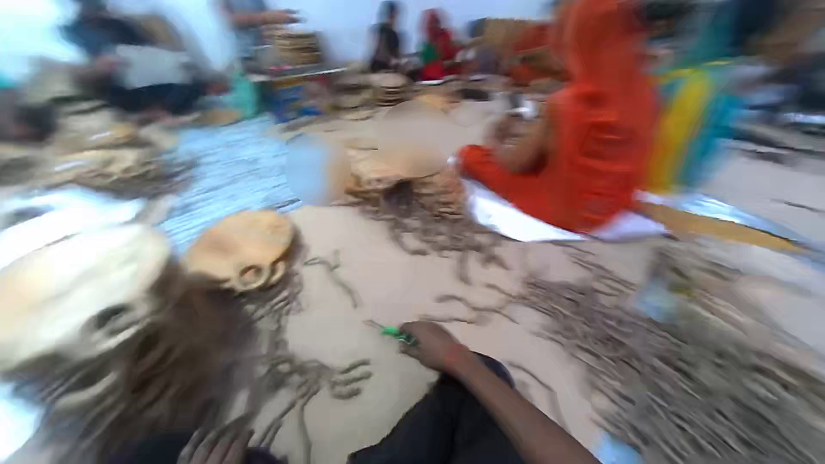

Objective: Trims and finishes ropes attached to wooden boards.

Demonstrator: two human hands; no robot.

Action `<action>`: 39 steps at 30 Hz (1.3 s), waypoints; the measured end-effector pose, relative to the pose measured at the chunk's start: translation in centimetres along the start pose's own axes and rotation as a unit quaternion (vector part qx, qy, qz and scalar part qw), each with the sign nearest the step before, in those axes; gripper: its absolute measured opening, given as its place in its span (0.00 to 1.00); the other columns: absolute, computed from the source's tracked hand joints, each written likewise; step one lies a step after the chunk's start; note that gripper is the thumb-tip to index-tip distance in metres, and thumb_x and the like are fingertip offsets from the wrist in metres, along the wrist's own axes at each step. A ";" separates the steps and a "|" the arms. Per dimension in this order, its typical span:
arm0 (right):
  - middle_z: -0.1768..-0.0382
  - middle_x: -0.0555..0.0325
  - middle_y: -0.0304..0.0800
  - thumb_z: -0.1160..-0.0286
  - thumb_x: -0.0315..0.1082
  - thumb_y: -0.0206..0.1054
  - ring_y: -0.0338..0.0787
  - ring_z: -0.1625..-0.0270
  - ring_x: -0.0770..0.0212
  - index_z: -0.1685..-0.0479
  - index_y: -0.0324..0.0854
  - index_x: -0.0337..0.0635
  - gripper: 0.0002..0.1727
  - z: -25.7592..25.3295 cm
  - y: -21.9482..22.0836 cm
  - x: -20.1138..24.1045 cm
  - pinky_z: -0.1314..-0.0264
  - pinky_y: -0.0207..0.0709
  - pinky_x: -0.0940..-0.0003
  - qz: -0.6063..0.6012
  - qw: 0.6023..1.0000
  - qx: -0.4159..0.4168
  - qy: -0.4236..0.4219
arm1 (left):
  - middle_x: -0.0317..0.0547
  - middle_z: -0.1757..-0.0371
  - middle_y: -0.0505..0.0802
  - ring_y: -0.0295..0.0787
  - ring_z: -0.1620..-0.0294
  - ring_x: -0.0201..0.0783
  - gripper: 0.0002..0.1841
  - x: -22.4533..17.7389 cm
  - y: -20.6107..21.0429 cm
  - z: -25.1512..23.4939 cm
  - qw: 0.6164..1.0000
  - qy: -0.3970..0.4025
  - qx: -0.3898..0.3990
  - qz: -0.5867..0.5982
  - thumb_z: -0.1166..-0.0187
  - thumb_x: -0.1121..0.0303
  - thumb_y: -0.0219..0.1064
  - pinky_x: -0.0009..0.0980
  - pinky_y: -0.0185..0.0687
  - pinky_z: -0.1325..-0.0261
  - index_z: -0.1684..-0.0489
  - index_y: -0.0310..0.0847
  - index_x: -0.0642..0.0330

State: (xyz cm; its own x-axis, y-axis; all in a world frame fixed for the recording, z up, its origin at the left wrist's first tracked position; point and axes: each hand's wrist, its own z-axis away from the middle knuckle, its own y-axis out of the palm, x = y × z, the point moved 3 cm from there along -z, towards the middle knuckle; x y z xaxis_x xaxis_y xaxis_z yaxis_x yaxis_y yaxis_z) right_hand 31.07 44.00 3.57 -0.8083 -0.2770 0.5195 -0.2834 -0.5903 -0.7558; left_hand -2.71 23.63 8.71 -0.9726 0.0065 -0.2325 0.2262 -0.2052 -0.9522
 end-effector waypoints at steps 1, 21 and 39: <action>0.30 0.41 0.85 0.16 0.49 0.65 0.84 0.27 0.42 0.22 0.76 0.42 0.29 -1.6 1.3 -0.9 0.21 0.71 0.42 0.009 1.000 -0.017 0.019 | 0.58 0.28 0.88 0.75 0.19 0.64 0.22 0.8 -0.4 2.1 0.999 -0.005 -0.048 -0.020 0.15 0.55 0.65 0.70 0.47 0.12 0.32 0.85 0.61; 0.37 0.34 0.88 0.31 0.39 0.73 0.88 0.35 0.34 0.26 0.76 0.37 0.32 -5.1 4.9 -7.4 0.38 0.80 0.33 0.064 0.953 -0.100 0.278 | 0.45 0.25 0.87 0.76 0.20 0.54 0.16 13.1 -7.2 -12.3 0.889 -0.244 -0.382 -0.068 0.18 0.68 0.66 0.65 0.58 0.17 0.34 0.87 0.53; 0.26 0.25 0.77 0.16 0.27 0.60 0.73 0.18 0.39 0.27 0.73 0.17 0.24 -2.1 14.4 10.1 0.12 0.59 0.55 -0.197 0.979 -0.056 0.003 | 0.44 0.66 0.90 0.91 0.64 0.44 0.17 -7.1 6.3 -11.3 0.860 0.420 -0.281 -0.071 0.18 0.75 0.62 0.38 0.88 0.49 0.34 0.84 0.52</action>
State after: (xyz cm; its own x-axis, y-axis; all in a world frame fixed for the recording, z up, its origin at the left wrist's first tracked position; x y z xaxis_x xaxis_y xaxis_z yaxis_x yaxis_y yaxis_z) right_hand 17.77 34.25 -2.95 -0.6271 -0.0400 0.7779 -0.6286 -0.5638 -0.5357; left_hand 6.22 33.33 2.10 -0.6629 0.7465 0.0572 0.3286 0.3588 -0.8737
